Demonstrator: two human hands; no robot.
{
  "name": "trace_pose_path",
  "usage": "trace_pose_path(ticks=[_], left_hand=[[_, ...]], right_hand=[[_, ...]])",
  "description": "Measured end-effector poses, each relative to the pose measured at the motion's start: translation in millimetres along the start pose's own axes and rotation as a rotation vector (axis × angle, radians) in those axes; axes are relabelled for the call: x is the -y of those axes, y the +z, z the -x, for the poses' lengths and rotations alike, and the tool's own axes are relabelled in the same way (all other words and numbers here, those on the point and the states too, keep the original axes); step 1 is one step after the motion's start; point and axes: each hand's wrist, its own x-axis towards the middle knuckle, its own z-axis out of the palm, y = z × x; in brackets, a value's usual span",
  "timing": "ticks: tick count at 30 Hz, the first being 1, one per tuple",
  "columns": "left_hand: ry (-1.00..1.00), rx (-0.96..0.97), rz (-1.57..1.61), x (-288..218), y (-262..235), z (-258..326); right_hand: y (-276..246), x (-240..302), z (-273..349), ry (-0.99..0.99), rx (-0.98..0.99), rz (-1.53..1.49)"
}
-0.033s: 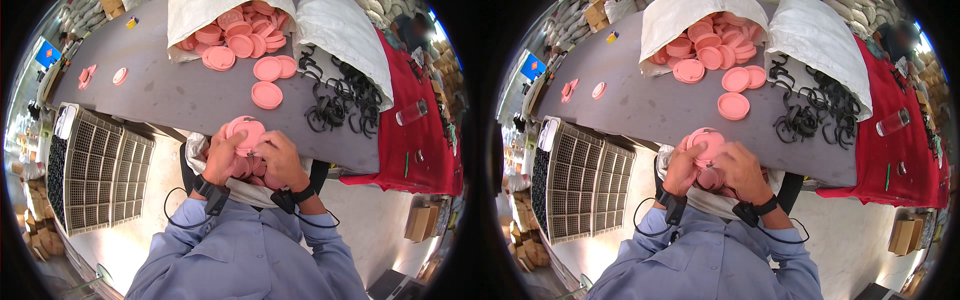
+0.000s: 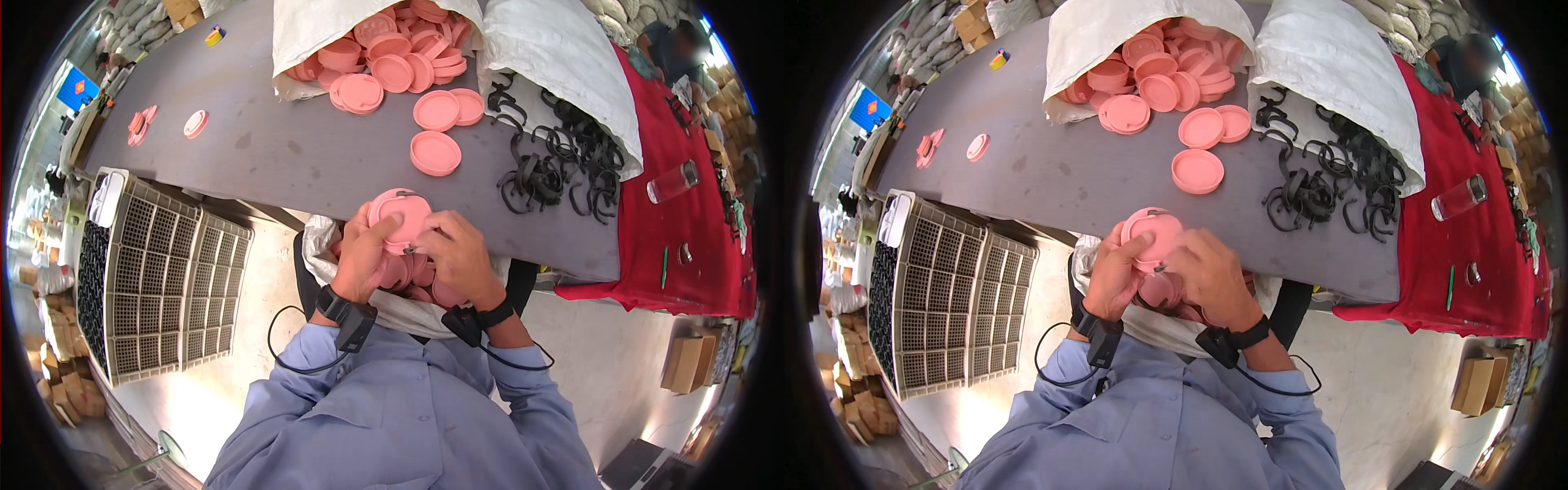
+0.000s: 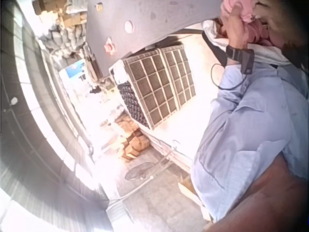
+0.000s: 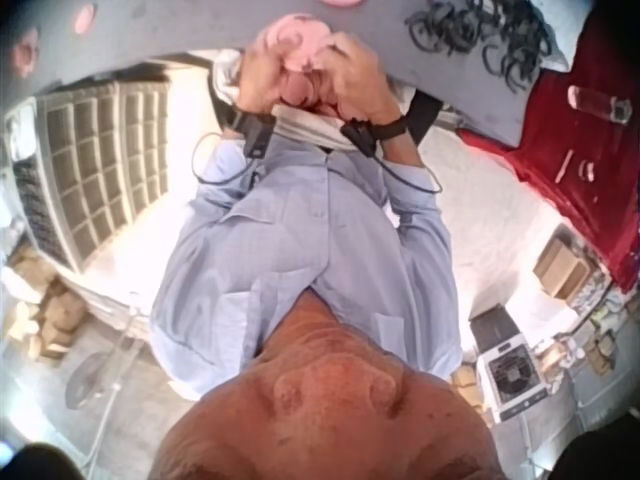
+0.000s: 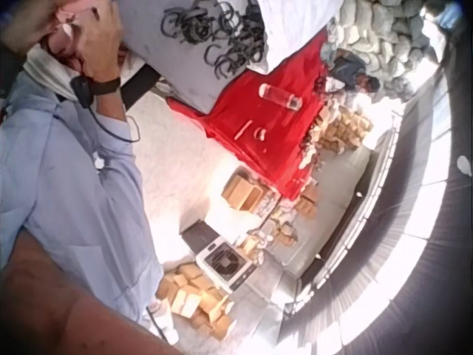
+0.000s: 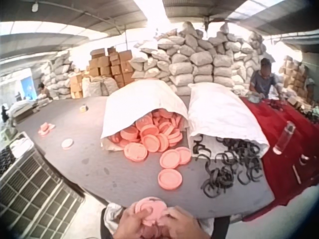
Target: The person assembles black plastic sealing rings into pink plastic lids by hand on a factory assembly table.
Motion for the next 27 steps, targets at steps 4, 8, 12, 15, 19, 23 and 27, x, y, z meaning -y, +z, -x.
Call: trace_pose_path(ticks=[4, 8, 12, 15, 19, 23, 27], left_hand=[[0.001, -0.068, -0.051, 9, -5, 11], [0.097, -0.086, -0.092, 20, -7, 21], [0.114, -0.112, -0.038, 27, -12, 25], [0.163, -0.086, -0.081, 29, -14, 37], [0.052, -0.138, -0.191, 29, -44, 51], [0.095, -0.205, -0.132, 43, -48, 58], [0.119, -0.221, -0.134, 52, -49, 66]], right_hand=[[-3, 2, -2, -0.024, 0.068, 0.036], [-7, 5, 1, -0.064, 0.224, 0.144], [6, 13, 2, 0.097, 0.003, -0.159], [28, 14, 21, 0.598, -0.194, -0.637], [46, 29, 40, 0.524, 0.05, -0.488], [46, 40, 44, 0.367, 0.005, -0.327], [44, 40, 50, 0.319, 0.013, -0.275]])
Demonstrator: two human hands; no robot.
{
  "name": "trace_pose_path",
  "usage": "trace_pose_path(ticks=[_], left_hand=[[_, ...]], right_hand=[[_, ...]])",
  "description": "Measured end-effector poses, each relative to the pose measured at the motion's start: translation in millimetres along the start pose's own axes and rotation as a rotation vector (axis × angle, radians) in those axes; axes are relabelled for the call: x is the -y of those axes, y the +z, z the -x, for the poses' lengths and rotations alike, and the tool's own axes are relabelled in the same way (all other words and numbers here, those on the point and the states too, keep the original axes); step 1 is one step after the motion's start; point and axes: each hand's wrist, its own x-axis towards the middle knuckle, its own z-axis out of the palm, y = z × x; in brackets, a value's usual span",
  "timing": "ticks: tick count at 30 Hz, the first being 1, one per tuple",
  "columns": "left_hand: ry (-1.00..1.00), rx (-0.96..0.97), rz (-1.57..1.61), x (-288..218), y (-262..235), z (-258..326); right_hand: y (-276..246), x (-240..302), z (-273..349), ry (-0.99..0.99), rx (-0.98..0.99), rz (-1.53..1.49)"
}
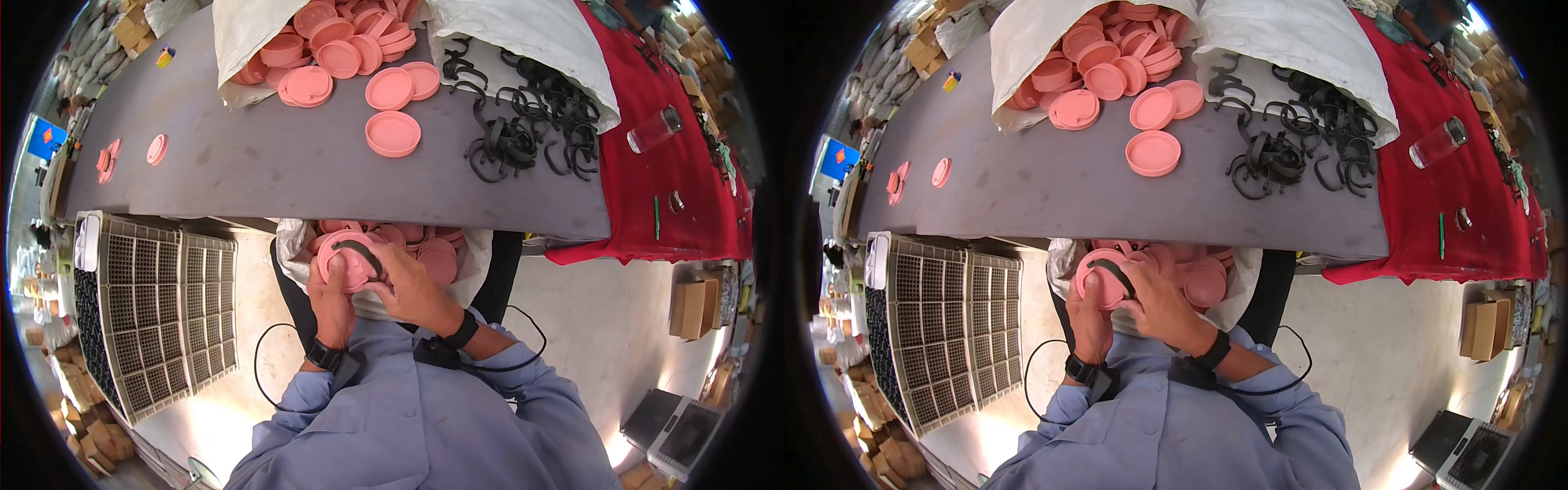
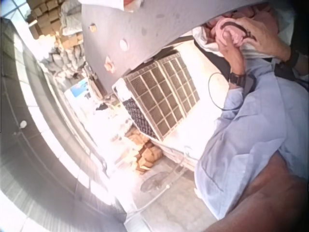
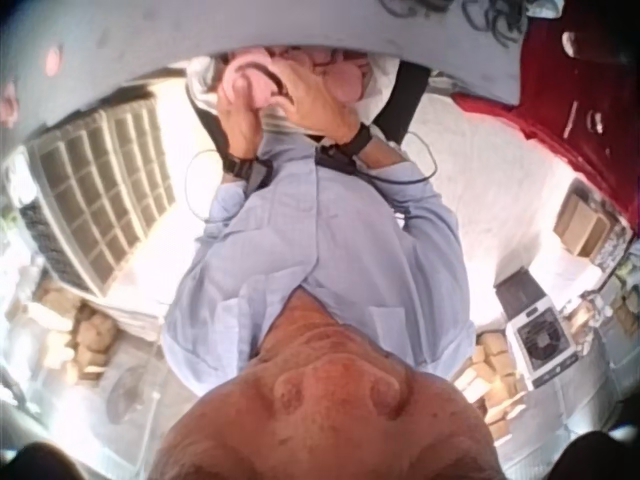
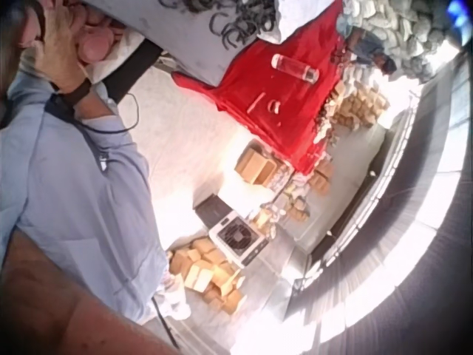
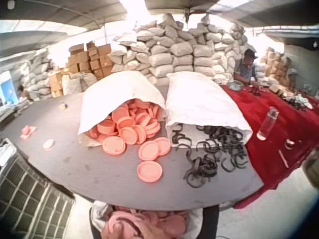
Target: The person assembles black plastic sealing rings into pink plastic lids by hand on a factory assembly table.
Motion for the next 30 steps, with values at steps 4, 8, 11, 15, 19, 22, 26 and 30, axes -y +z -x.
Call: trace_pose_path(ticks=[4, 8, 11, 15, 19, 22, 26, 30], left_hand=[[0.089, -0.032, -0.233, 11, -8, 1], [0.111, 0.019, -0.338, 27, -15, -6], [-0.116, 0.2, 0.044, 6, 5, -5], [-0.212, 0.214, 0.021, -3, 10, -6], [-0.273, 0.216, 0.012, -4, 17, -13], [-0.339, 0.331, -0.056, 13, 3, -31], [-0.197, 0.479, -0.53, 53, -4, -53], [0.0, 0.526, -1.197, 42, 25, -67]], right_hand=[[-1, 4, 3, 0.035, 0.008, -0.018], [15, -8, 23, -0.052, 0.108, 0.255], [8, -17, 21, -0.055, 0.064, 0.352], [5, -5, 14, -0.243, 0.126, 0.601], [-14, -17, 12, -0.116, 0.216, 0.452], [-58, -38, -11, -0.101, -0.078, 0.45], [-108, -76, -36, 0.155, -0.374, 0.588], [-123, -101, -43, 0.237, -0.395, 0.753]])
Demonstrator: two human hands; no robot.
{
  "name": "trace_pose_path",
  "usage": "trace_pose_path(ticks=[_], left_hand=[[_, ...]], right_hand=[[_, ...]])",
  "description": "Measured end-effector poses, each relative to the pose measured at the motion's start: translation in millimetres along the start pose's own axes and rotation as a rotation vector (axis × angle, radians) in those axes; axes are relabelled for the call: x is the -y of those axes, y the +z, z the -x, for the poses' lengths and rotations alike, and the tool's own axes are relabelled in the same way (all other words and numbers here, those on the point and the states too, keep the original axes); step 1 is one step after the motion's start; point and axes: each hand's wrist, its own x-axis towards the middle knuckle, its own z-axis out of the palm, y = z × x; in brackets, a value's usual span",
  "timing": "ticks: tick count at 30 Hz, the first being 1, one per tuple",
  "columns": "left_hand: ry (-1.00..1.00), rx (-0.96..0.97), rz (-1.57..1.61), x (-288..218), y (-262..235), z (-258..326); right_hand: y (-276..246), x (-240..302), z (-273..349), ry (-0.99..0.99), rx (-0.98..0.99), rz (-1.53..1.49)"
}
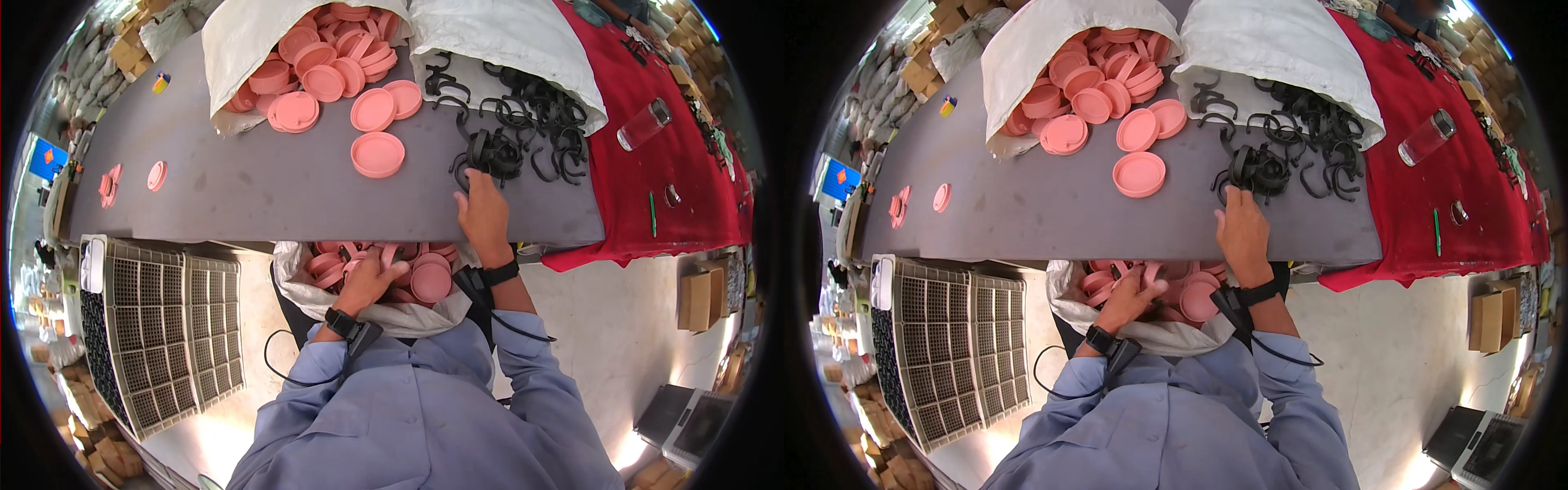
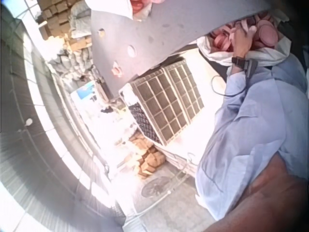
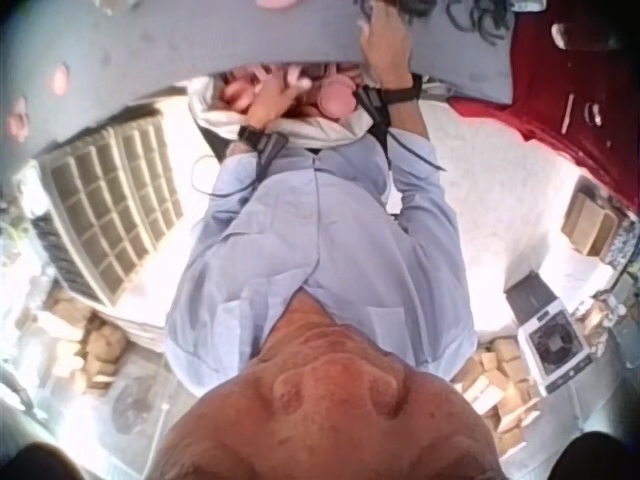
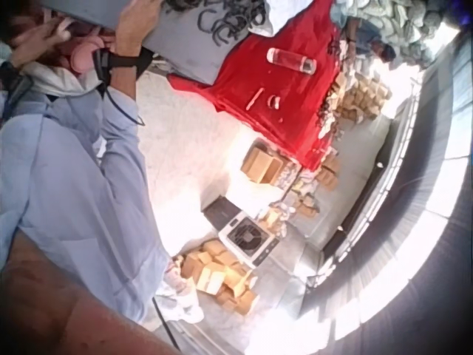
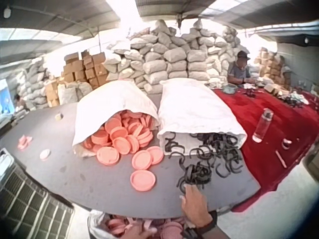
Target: The person assembles black plastic sealing rings into pink plastic lids by hand on a factory assembly table.
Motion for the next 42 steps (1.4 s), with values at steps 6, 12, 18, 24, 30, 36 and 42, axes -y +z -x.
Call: trace_pose_path(ticks=[6, 12, 18, 24, 30, 36, 42], left_hand=[[-0.059, 0.025, -0.171, -68, -72, -14], [0.611, -0.558, -0.555, -64, -82, -109], [0.421, -0.483, -0.266, -63, -87, -114], [0.182, -0.204, 0.969, -75, -82, -55], [0.176, -0.04, 0.697, -73, -87, -17], [0.191, 0.042, 0.663, -69, -87, -12], [0.237, -0.235, 1.148, -69, -56, 0]], right_hand=[[-3, 6, 7, -0.123, 0.099, 0.017], [-4, 28, 7, 0.074, 0.05, -0.348], [-13, 31, 12, 0.385, 0.099, -0.742], [-30, 58, 4, 0.292, 0.12, -0.671], [-24, 86, -6, -0.13, -0.078, -0.678], [-28, 98, 0, 0.149, 0.504, -0.784], [-12, 98, 20, 0.657, 0.313, -1.403]])
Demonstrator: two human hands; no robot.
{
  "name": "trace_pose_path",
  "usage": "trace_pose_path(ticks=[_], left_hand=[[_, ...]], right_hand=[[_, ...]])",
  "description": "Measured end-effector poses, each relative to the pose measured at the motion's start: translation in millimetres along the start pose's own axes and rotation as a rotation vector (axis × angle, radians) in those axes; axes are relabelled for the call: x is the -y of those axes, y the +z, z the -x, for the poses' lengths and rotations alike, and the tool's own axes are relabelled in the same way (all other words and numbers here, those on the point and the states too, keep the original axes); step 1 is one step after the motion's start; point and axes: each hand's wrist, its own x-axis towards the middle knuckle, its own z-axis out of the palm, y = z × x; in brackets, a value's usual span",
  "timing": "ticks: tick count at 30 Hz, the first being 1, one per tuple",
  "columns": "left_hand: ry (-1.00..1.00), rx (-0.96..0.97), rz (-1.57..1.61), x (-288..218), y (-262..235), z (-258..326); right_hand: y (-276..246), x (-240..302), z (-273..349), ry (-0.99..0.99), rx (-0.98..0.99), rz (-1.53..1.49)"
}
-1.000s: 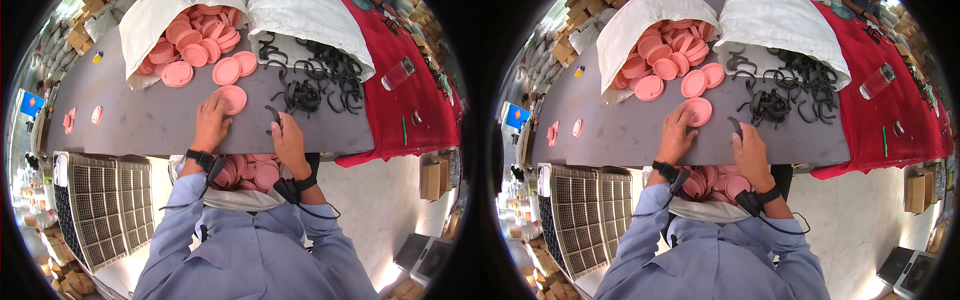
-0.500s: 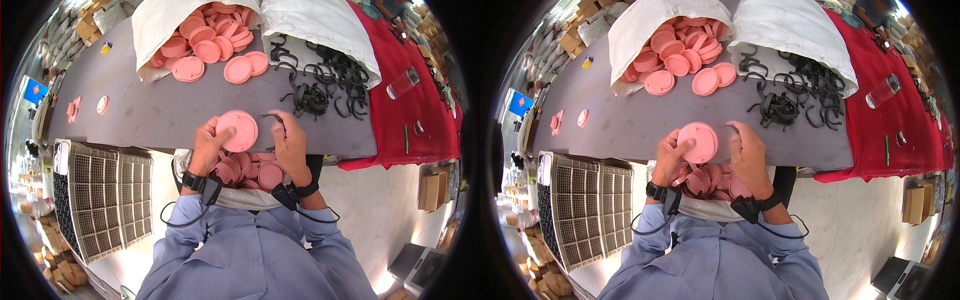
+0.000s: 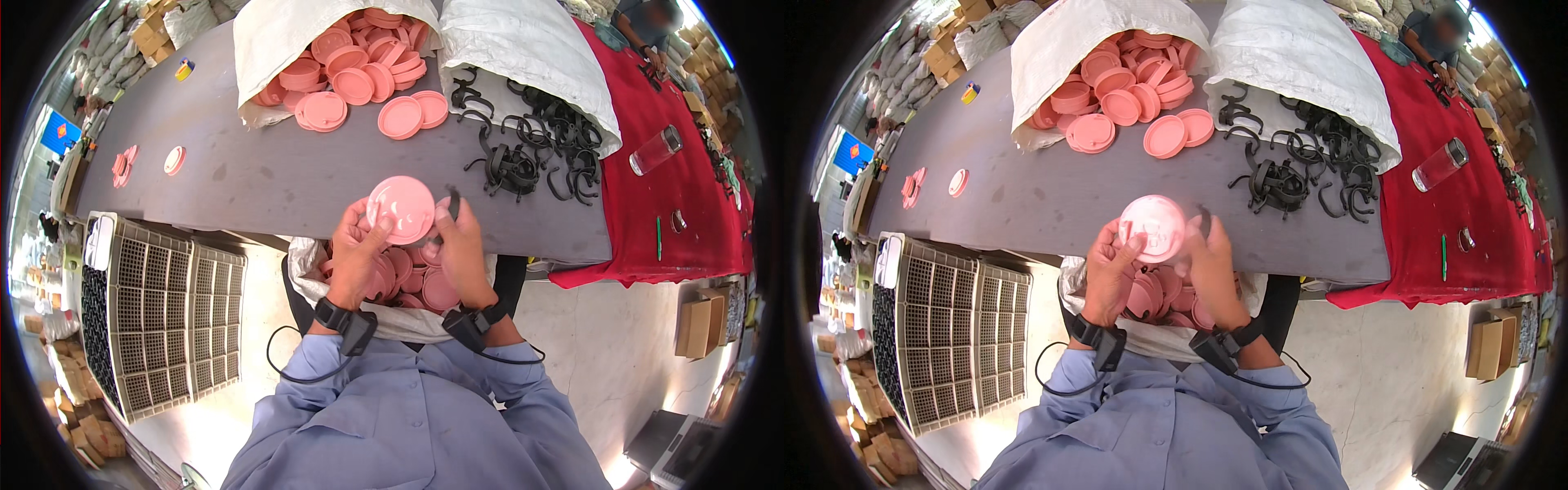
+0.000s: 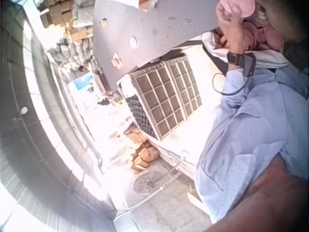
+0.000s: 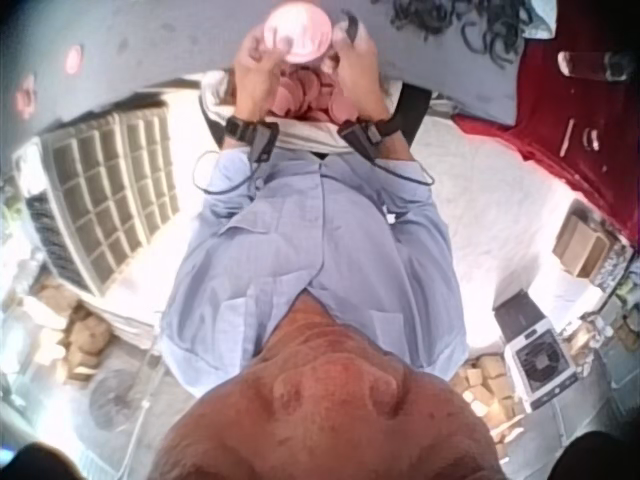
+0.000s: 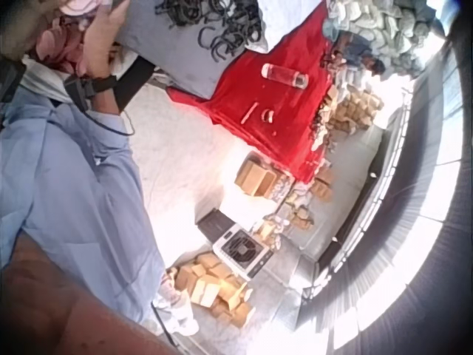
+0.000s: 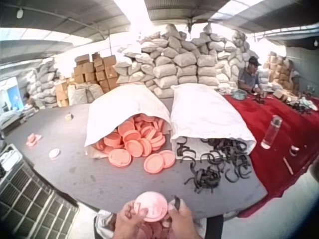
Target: The person assembles black plastic sealing rings into pink plastic lids by hand on a factory assembly table.
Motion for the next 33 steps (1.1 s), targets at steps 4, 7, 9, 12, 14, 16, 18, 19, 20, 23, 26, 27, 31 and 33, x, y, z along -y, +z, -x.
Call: trace_pose_path(ticks=[4, 7, 9, 12, 14, 16, 18, 19, 20, 23, 26, 27, 31, 33], left_hand=[[0.068, -0.097, -0.019, -2, 0, 1], [0.069, -0.032, -0.352, -11, -3, 5], [0.195, 0.113, -0.57, -11, -3, 6], [0.244, 0.119, -0.587, -13, 3, 8], [0.268, 0.131, -0.59, -14, 3, 8], [0.286, 0.133, -0.629, -14, 2, 7], [0.266, 0.109, -0.606, -15, 3, 8], [0.246, 0.085, -0.582, -15, 4, 9], [0.245, 0.086, -0.582, -14, 4, 8], [0.254, 0.073, -0.594, -15, 2, 7], [0.239, 0.055, -0.607, -17, 0, 7], [0.244, 0.055, -0.595, -15, -4, 6], [0.082, -0.017, -0.431, -17, -15, 4], [0.083, -0.035, -0.426, -17, -15, 1]], right_hand=[[0, 2, 3, -0.229, -0.08, 0.509], [-3, 8, -1, -0.557, -0.058, 0.836], [-2, 8, -1, -0.731, -0.014, 0.955], [3, 5, 3, -0.631, 0.046, 0.949], [5, 7, 9, -0.605, 0.064, 1.019], [6, 8, 13, -0.591, 0.077, 1.037], [7, 7, 15, -0.577, 0.088, 1.056], [8, 6, 16, -0.59, 0.108, 1.081], [9, 6, 17, -0.603, 0.128, 1.106], [7, 5, 16, -0.576, 0.163, 1.08], [6, 3, 17, -0.586, 0.177, 1.08], [10, 8, 20, -0.587, 0.182, 1.08], [11, 19, 29, -0.831, 0.328, 0.978], [5, 19, 29, -0.863, 0.476, 1.041]])
